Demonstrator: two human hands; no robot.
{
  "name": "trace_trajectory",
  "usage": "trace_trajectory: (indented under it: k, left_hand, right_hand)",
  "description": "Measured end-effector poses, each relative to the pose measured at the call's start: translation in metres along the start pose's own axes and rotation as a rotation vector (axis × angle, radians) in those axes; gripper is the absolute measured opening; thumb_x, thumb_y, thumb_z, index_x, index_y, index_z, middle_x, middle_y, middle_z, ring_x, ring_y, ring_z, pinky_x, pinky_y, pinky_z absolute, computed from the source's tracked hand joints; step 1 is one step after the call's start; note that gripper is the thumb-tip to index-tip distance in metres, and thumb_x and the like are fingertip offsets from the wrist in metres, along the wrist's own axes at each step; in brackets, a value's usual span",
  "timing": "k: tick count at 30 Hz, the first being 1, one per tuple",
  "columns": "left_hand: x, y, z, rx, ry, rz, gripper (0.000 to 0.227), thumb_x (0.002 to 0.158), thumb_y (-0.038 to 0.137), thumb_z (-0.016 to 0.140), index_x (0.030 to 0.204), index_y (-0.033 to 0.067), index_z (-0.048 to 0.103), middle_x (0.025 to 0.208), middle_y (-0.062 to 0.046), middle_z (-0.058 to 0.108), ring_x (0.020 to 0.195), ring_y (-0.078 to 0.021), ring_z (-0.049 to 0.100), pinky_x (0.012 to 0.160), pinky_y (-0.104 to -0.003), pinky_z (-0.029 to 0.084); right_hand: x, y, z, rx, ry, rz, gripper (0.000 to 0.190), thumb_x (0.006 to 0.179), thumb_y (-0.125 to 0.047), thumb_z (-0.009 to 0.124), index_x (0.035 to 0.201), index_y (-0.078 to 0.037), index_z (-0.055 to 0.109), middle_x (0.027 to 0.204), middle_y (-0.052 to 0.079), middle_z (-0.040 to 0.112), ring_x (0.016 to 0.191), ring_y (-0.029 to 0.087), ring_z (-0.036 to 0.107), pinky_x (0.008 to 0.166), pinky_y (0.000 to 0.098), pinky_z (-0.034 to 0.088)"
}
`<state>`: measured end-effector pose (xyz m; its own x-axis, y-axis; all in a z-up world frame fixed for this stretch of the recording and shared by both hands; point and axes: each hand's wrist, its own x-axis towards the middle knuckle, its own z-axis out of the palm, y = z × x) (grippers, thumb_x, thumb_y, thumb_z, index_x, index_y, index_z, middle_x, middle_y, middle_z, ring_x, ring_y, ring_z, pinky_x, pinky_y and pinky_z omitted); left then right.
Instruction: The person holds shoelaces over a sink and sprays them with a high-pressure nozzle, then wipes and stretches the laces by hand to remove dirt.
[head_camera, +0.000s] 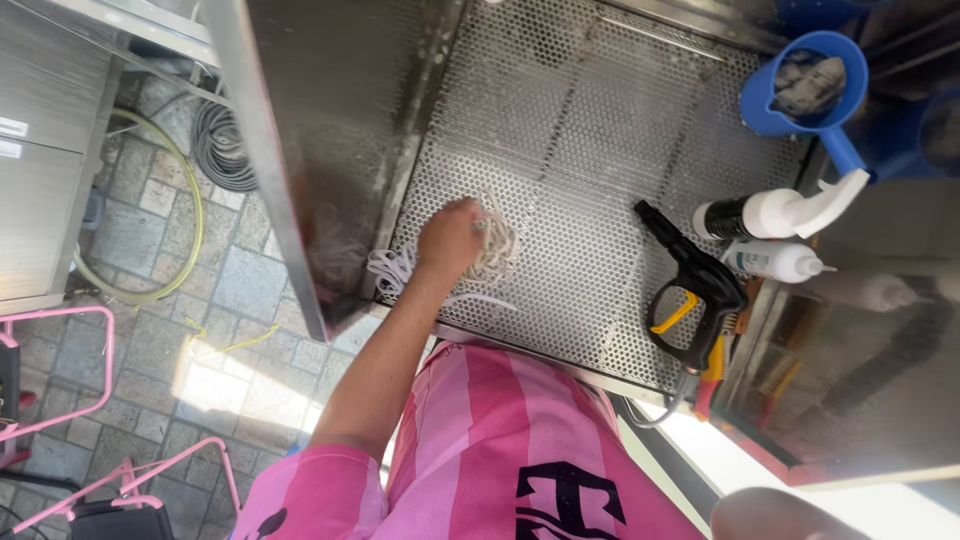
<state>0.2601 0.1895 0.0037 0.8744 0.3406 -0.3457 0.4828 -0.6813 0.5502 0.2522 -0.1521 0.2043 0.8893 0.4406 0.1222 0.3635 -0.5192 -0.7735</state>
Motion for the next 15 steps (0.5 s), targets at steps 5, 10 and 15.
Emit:
trace_trajectory:
  k: [5, 10, 15]
  left_hand:
    - [-0.004, -0.006, 0.032, 0.049, -0.143, -0.146, 0.031, 0.085, 0.034, 0.081, 0.101, 0.0107, 0.069, 0.105, -0.008, 0.068, 0.1, -0.0261, 0.066, 0.082, -0.044, 0.054]
    - [-0.007, -0.004, 0.045, 0.083, -0.093, -0.047, 0.014, 0.081, 0.024, 0.078, 0.09, 0.0137, 0.075, 0.097, -0.005, 0.073, 0.092, -0.0242, 0.07, 0.079, -0.042, 0.056]
    - [-0.024, 0.033, -0.01, -0.139, -0.024, 0.089, 0.015, 0.087, 0.026, 0.076, 0.093, 0.0118, 0.075, 0.085, -0.007, 0.075, 0.077, -0.0254, 0.072, 0.071, -0.043, 0.056]
  right_hand:
    - [0.007, 0.009, -0.015, 0.015, 0.014, -0.013, 0.052, 0.079, -0.014, 0.082, 0.119, 0.0, 0.053, 0.107, 0.01, 0.065, 0.082, 0.018, 0.06, 0.075, 0.0322, 0.053]
    - [0.028, 0.004, -0.024, 0.067, -0.058, -0.091, 0.061, 0.079, -0.016, 0.083, 0.128, 0.0, 0.05, 0.113, 0.01, 0.065, 0.082, 0.018, 0.059, 0.076, 0.032, 0.052]
    - [0.053, -0.009, 0.007, 0.159, -0.187, -0.211, 0.071, 0.078, -0.017, 0.084, 0.136, 0.0, 0.046, 0.12, 0.011, 0.064, 0.083, 0.018, 0.058, 0.077, 0.0318, 0.052]
